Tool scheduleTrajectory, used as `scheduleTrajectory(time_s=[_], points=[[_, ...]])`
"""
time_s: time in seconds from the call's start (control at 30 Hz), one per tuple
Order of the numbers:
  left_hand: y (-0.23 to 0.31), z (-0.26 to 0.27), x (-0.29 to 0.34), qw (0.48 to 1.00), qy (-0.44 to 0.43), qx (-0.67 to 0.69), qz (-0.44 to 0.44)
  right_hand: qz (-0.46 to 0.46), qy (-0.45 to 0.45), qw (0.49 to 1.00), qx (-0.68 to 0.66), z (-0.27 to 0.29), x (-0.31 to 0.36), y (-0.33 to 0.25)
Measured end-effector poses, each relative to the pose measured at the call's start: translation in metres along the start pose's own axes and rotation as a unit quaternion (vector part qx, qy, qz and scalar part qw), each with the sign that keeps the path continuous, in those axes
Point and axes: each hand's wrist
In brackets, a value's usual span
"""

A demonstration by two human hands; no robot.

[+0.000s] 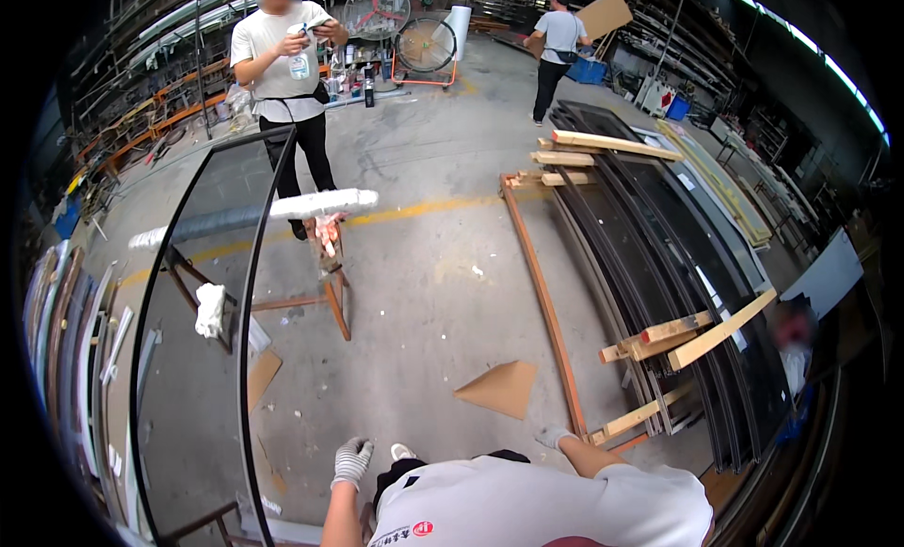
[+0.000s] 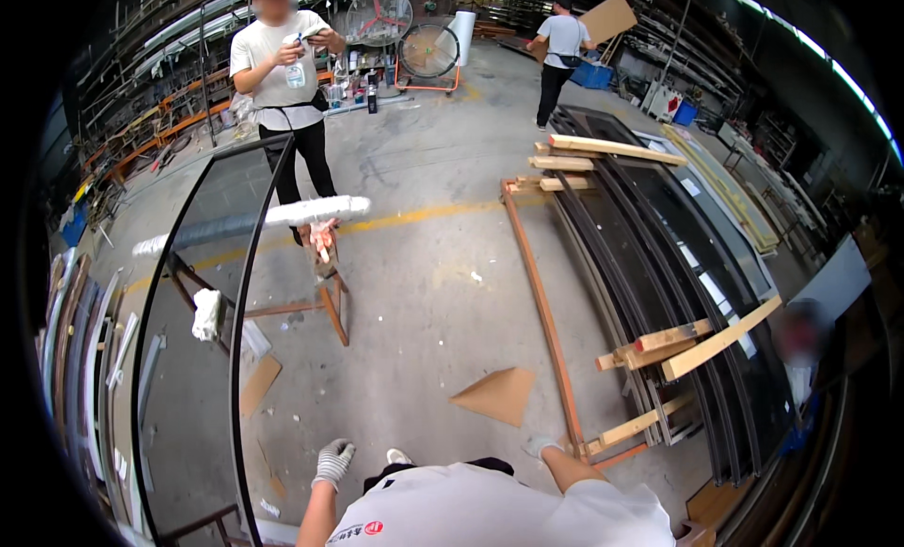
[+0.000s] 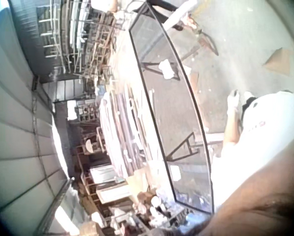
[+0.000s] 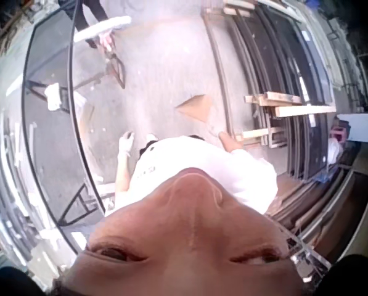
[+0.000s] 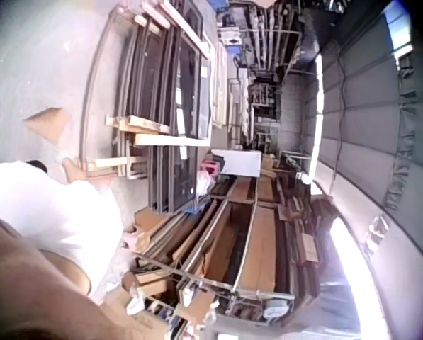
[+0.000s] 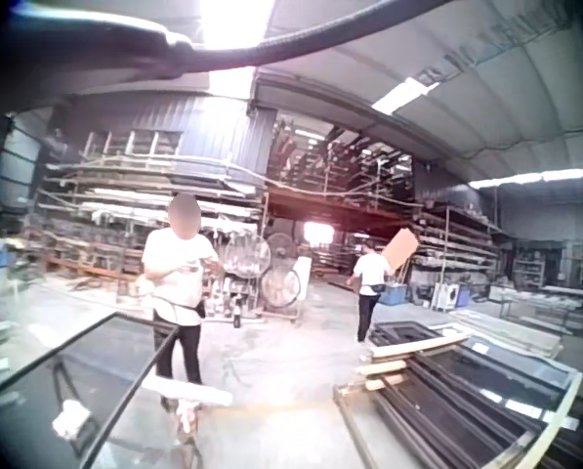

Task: The person wipes down a large glass panel with a cloth, applies adhesive from a bottle, and uses a blade to trim a seal around the edges of the frame.

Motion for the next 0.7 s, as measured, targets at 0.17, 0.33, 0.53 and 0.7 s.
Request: scheduleTrajectory(time_s=[0.17,0.33,0.53,0.7], points=[[0.045,0.096,-0.055,0.985,0.107,-0.042,-0.127,-0.004,-0.003,0.998,0.064,-0.007,-0.032,-0.061],[0.082,0.166,-0.089,0.964,0.177,-0.083,-0.182,0.054,0.002,0.998,-0.039,0.070,-0.061,-0.210],[0.089,0.249,-0.104,0.947,0.276,-0.047,-0.156,0.173,0.045,0.983,-0.030,0.119,-0.157,-0.325],[0.098,0.295,-0.139,0.910,0.394,-0.054,-0.119,0.307,0.027,0.951,-0.034,0.173,-0.251,-0.440]])
Point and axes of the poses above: each hand's wrist, its own x-axis away from the middle knuckle, its own z-axis out of the back of the hand, y = z × x, and after that the axes turned 10 degrees about z, right-handed
